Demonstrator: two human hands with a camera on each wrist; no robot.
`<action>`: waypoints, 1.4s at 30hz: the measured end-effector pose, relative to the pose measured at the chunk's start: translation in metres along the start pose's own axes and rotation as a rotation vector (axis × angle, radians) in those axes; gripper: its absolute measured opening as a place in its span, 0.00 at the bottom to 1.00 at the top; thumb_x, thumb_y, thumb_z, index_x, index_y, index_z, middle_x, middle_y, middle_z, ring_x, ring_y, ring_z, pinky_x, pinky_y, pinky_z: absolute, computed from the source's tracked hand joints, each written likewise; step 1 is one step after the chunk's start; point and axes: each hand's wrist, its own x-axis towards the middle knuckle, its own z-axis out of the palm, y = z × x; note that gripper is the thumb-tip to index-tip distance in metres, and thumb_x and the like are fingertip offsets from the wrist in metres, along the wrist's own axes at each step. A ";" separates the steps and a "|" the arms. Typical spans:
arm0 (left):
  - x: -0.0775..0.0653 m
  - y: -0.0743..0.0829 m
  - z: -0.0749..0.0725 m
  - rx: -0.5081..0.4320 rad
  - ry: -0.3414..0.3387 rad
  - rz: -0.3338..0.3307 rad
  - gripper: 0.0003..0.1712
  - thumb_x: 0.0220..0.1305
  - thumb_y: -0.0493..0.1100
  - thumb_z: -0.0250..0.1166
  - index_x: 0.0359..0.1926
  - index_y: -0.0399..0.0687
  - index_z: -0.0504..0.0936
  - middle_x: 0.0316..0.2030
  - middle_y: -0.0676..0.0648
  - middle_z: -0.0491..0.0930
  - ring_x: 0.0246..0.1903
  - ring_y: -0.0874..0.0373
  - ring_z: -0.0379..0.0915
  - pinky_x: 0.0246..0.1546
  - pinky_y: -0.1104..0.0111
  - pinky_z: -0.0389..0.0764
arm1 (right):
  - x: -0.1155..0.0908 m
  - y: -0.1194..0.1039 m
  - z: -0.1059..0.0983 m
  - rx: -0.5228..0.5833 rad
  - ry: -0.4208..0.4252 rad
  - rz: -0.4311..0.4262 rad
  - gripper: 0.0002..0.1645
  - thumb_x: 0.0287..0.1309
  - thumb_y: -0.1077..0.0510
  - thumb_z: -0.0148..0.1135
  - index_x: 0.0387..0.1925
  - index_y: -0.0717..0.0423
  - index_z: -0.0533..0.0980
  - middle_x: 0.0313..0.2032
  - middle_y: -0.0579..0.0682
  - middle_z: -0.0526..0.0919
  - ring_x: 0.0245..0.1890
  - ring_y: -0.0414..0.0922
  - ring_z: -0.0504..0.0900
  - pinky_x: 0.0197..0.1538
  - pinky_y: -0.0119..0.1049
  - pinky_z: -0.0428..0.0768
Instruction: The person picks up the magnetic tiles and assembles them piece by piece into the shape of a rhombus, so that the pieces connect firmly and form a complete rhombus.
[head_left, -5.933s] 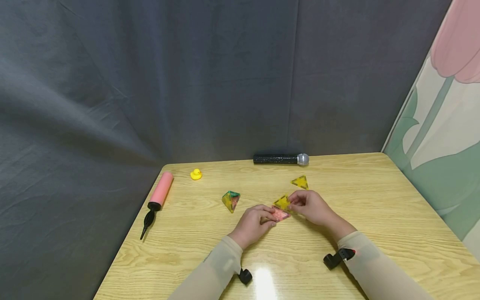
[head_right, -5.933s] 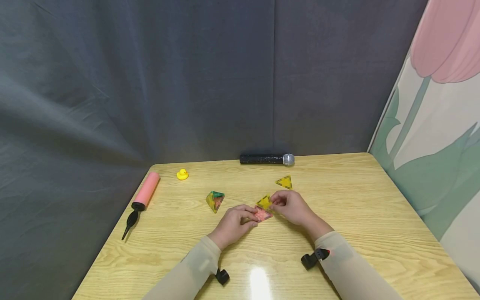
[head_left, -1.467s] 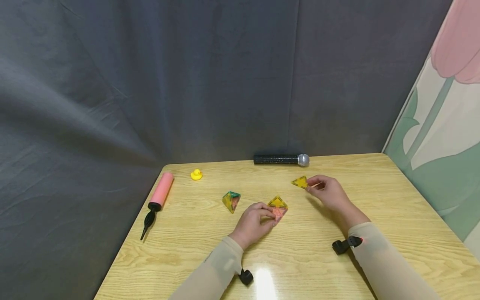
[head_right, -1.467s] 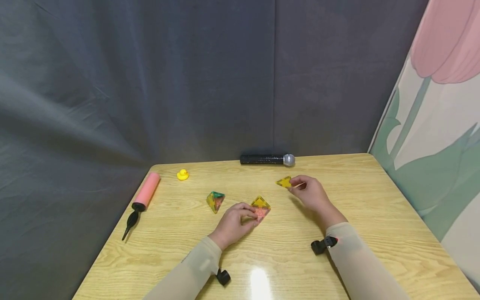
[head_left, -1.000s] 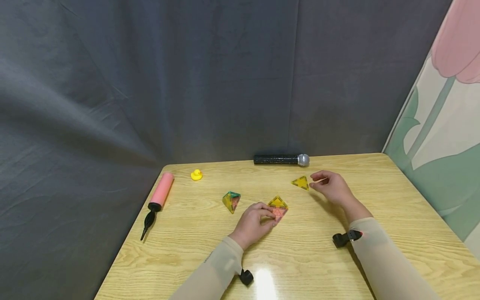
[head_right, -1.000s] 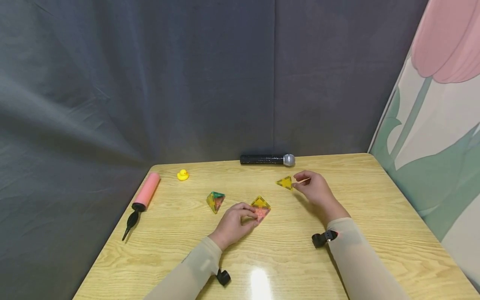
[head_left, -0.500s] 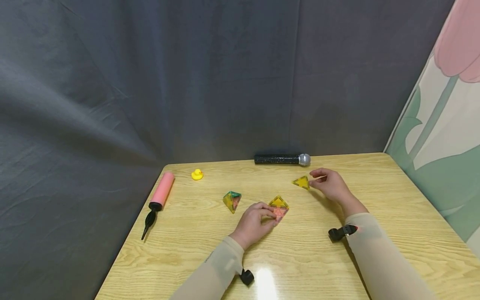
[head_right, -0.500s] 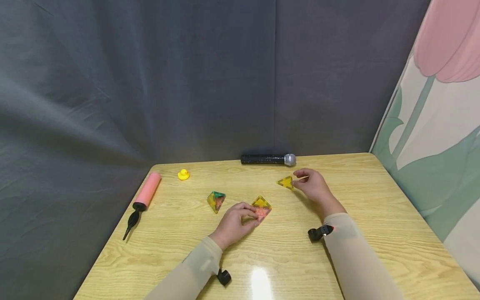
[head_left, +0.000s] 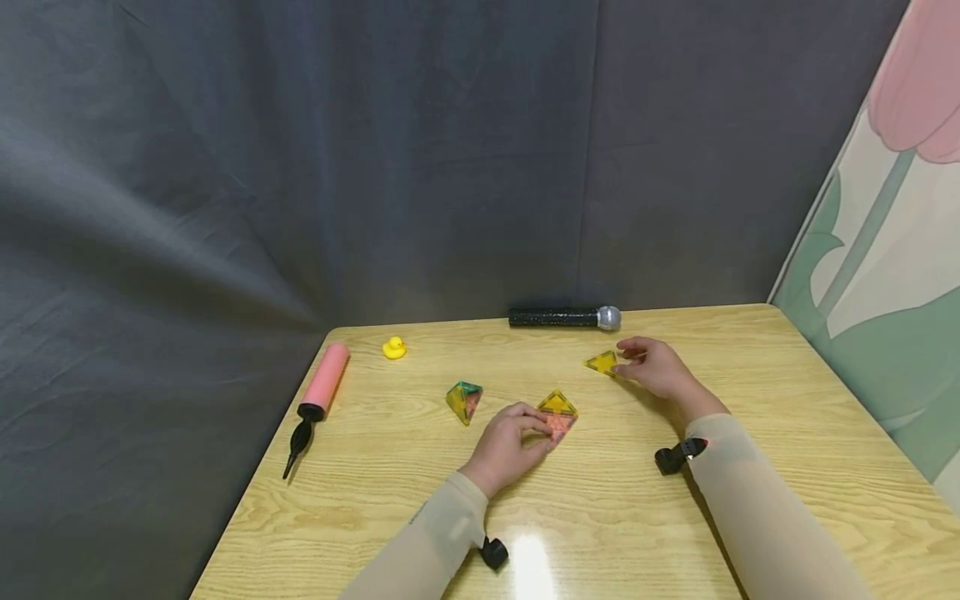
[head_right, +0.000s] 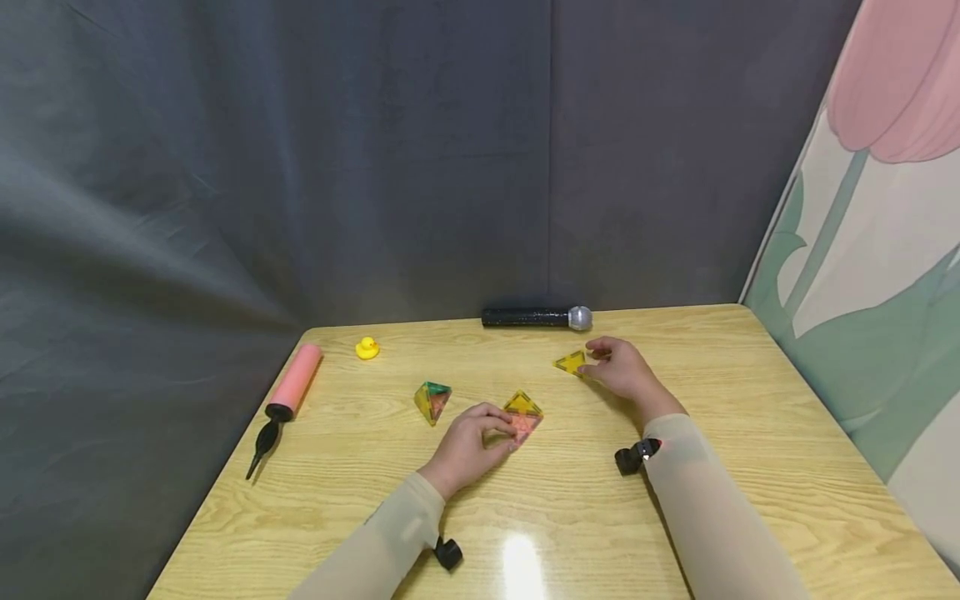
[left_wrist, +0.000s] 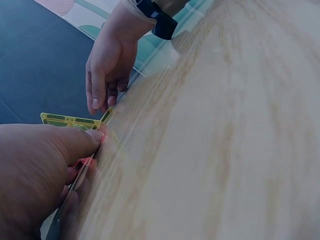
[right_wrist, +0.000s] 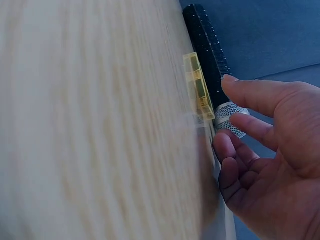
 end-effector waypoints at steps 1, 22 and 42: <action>0.000 0.000 0.000 -0.003 0.001 0.000 0.07 0.68 0.52 0.74 0.44 0.59 0.93 0.51 0.63 0.81 0.56 0.65 0.75 0.63 0.68 0.75 | 0.001 0.000 0.000 0.003 -0.005 0.004 0.32 0.69 0.57 0.69 0.67 0.68 0.73 0.60 0.69 0.77 0.56 0.63 0.77 0.60 0.56 0.77; 0.001 -0.003 0.000 -0.017 -0.009 -0.015 0.07 0.68 0.52 0.74 0.44 0.60 0.92 0.51 0.64 0.80 0.56 0.66 0.74 0.63 0.67 0.75 | 0.017 -0.001 0.001 -0.046 -0.097 0.042 0.42 0.63 0.53 0.75 0.70 0.71 0.69 0.58 0.66 0.76 0.57 0.59 0.73 0.63 0.53 0.72; 0.001 -0.001 0.000 -0.014 -0.009 -0.003 0.09 0.67 0.52 0.75 0.46 0.60 0.92 0.51 0.62 0.80 0.56 0.65 0.75 0.63 0.67 0.75 | 0.018 0.001 0.004 -0.074 -0.096 0.054 0.41 0.59 0.54 0.79 0.66 0.69 0.72 0.51 0.62 0.75 0.51 0.56 0.71 0.56 0.50 0.72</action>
